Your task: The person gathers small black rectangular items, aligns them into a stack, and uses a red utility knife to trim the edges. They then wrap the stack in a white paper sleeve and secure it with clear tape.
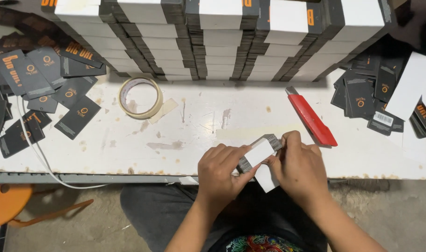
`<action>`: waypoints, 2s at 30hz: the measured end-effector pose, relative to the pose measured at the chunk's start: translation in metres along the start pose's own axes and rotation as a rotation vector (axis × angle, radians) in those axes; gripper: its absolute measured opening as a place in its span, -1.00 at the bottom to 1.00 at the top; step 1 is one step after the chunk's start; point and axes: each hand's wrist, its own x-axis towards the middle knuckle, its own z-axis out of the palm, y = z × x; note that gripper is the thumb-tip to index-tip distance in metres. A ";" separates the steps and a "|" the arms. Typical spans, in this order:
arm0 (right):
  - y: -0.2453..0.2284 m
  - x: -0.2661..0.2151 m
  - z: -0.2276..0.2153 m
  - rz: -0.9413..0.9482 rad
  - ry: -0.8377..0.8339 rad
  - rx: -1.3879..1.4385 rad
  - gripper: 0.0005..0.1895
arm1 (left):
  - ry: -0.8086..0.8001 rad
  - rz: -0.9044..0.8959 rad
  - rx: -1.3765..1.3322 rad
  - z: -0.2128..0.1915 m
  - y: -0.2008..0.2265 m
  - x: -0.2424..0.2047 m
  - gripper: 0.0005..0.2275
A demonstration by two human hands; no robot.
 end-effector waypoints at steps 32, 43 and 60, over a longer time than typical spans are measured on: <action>0.015 -0.003 -0.018 -0.576 0.349 0.119 -0.28 | -0.622 -0.195 0.446 0.012 0.031 0.035 -0.88; 0.019 -0.045 -0.016 -0.159 0.441 0.592 -0.67 | -0.506 -0.302 0.201 -0.011 0.031 0.027 -0.84; 0.002 -0.051 -0.010 0.212 0.189 1.170 -0.85 | 0.028 -0.843 -0.749 -0.028 0.053 -0.020 -0.81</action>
